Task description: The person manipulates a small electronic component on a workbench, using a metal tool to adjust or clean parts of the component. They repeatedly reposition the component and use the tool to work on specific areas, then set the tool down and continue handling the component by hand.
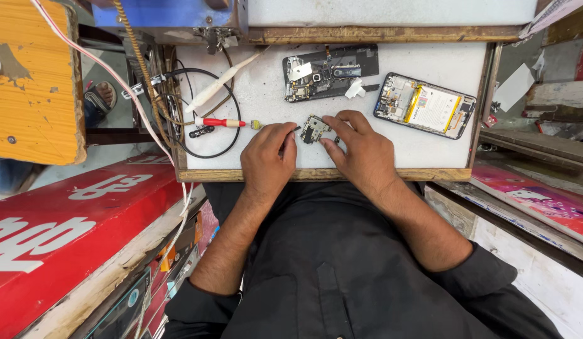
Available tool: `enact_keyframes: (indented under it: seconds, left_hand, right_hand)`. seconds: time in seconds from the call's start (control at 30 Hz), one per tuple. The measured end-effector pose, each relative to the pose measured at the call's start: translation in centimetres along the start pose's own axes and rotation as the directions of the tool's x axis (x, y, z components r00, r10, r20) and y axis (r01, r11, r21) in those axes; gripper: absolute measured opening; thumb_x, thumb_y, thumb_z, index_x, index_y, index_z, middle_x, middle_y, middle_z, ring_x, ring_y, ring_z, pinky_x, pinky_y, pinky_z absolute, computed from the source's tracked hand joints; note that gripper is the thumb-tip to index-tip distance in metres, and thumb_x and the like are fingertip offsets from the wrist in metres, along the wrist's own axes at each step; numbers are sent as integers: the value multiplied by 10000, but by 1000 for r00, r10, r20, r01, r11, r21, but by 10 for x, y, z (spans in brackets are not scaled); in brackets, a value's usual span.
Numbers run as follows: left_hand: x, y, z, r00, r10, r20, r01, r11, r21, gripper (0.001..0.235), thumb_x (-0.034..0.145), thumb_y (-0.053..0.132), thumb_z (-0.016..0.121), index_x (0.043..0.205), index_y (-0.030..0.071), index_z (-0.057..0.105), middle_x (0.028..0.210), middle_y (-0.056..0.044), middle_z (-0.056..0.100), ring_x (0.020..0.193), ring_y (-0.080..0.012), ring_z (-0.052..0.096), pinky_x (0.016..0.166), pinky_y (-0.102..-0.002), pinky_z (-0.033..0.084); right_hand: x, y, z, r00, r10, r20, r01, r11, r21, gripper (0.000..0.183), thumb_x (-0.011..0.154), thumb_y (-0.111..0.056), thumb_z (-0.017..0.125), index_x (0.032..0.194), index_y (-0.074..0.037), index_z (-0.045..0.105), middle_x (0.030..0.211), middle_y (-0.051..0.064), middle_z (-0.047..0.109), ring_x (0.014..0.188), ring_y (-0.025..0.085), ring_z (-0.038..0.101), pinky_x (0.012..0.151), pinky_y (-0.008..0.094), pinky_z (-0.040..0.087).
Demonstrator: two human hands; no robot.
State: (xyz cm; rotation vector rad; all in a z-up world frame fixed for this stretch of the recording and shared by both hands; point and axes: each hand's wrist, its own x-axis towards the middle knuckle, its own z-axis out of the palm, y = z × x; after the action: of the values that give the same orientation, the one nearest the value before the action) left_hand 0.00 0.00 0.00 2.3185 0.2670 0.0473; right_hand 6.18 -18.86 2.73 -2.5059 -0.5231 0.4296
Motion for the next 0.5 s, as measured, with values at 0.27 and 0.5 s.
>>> enact_keyframes:
  seconds: [0.27, 0.5]
  left_hand:
    - [-5, 15, -5, 997, 78, -8, -76, 988, 137, 199, 930, 44, 710, 1128, 59, 715, 1017, -104, 702, 943, -319, 688, 812, -414, 567]
    - [-2, 23, -12, 999, -52, 9, 53, 994, -97, 114, 946, 82, 705, 1056, 74, 732, 1035, -89, 697, 858, -256, 712, 756, -377, 578]
  right_hand:
    - [2, 2, 0, 992, 113, 59, -118, 989, 88, 277, 924, -266, 778, 1170, -146, 741, 1100, 25, 699, 644, 195, 672, 633, 351, 563]
    - [-3, 6, -1, 998, 55, -32, -50, 988, 146, 234, 955, -225, 750, 1182, -167, 747, 1085, 15, 706, 691, 197, 692, 649, 342, 574]
